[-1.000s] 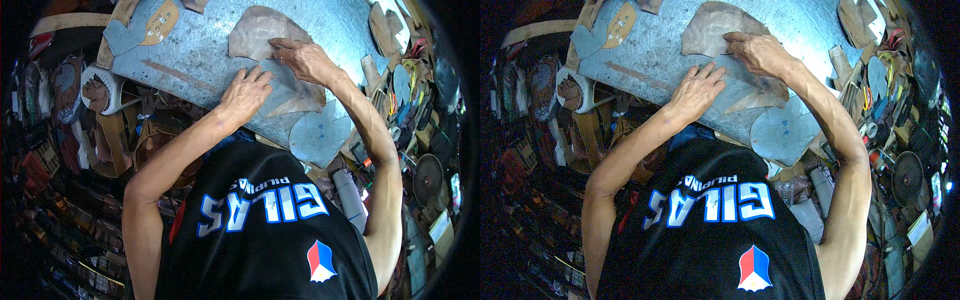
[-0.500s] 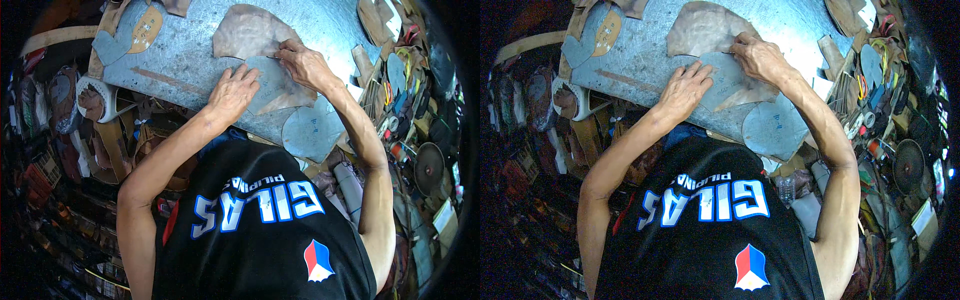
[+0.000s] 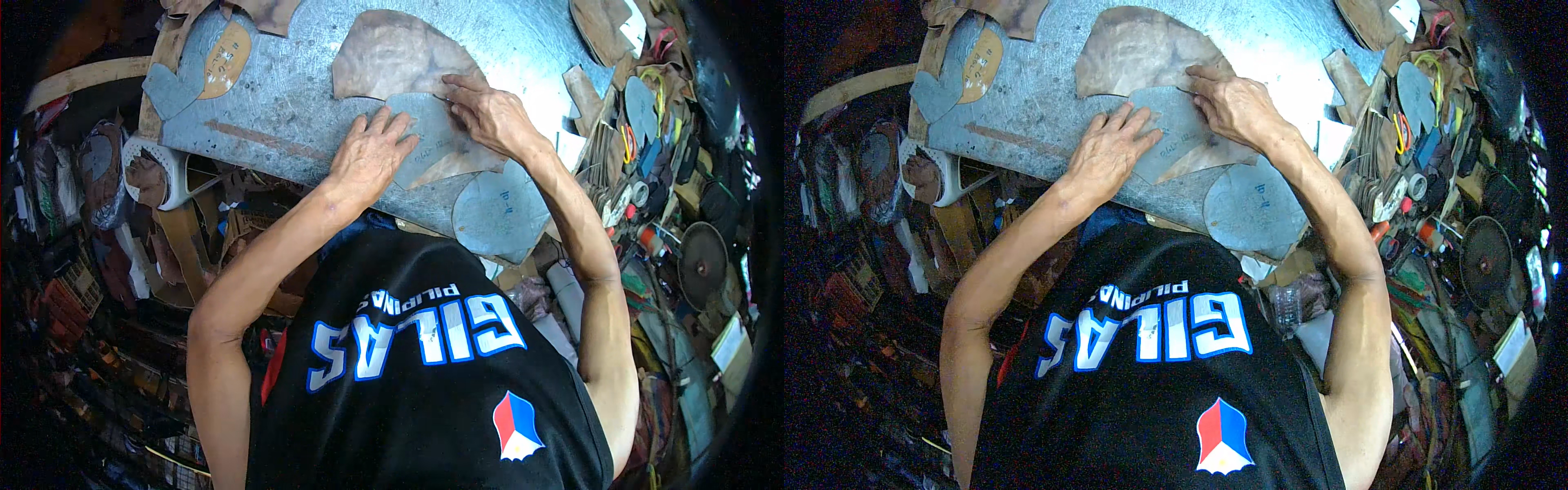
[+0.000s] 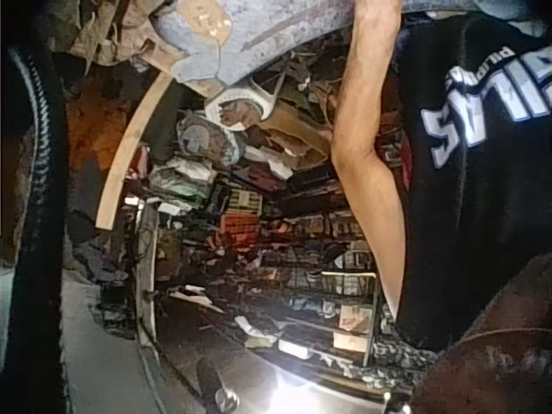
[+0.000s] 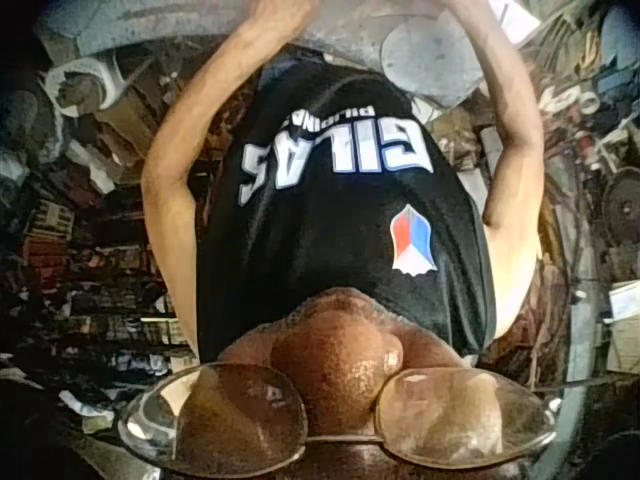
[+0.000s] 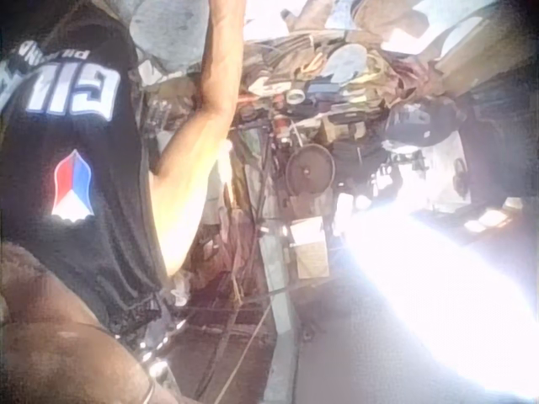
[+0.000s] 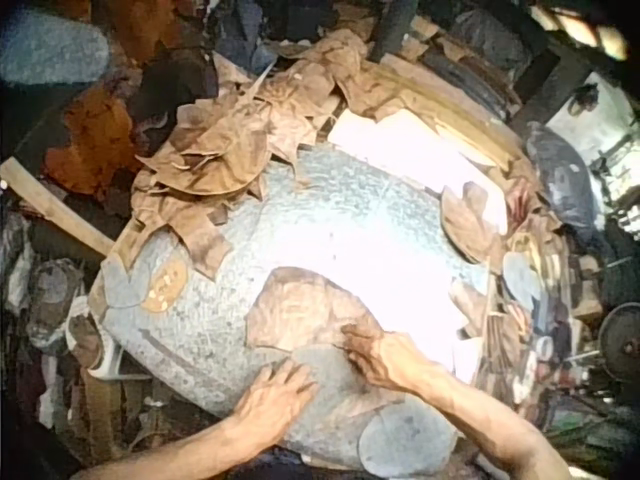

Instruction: The recorder uses a hand cutter to trace and cut out shoe components from a leather sheet using templates.

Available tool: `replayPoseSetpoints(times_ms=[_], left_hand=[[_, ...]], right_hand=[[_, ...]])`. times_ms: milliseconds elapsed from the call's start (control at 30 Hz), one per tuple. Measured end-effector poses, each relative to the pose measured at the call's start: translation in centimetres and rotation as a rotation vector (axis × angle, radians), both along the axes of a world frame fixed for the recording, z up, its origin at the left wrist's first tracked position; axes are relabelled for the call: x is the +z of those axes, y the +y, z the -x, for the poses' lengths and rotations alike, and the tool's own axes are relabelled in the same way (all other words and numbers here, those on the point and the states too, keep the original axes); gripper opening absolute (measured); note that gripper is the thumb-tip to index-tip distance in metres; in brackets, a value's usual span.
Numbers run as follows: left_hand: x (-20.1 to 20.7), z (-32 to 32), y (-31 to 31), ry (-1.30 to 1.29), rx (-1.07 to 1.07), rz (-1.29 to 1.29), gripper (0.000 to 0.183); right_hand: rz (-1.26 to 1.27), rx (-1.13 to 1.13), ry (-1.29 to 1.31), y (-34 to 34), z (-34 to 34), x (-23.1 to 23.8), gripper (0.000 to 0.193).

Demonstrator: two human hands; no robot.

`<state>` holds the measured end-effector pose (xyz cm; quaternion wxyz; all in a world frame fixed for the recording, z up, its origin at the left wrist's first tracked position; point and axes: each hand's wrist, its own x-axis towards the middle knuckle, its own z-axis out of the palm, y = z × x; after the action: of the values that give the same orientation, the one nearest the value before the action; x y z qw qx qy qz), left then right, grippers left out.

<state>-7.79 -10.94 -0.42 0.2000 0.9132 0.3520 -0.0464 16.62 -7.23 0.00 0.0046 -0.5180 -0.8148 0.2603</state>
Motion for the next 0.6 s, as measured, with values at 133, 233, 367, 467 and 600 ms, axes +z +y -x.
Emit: replayPoseSetpoints(times_ms=[133, 233, 367, 467, 600], left_hand=[[-0.1, 0.0, 0.0, 0.001, -0.010, -0.010, 0.041], [0.1, -0.1, 0.0, 0.012, -0.015, -0.014, 0.041], [0.3, -0.2, 0.2, 0.035, -0.031, 0.012, 0.043], [0.5, -0.3, 0.1, 0.046, -0.065, 0.023, 0.043], [0.7, -0.5, 0.0, 0.069, -0.080, 0.066, 0.044]], right_hand=[[0.078, -0.071, 0.028, -0.3, 0.4, 0.4, 0.022], [0.109, -0.104, 0.067, -1.0, 0.3, 0.1, 0.022], [0.087, -0.173, 0.128, -2.2, 0.8, 0.0, 0.022], [0.122, -0.266, 0.134, -2.9, 1.6, 0.1, 0.022], [0.053, -0.356, 0.132, -4.3, 2.6, -0.1, 0.022]])
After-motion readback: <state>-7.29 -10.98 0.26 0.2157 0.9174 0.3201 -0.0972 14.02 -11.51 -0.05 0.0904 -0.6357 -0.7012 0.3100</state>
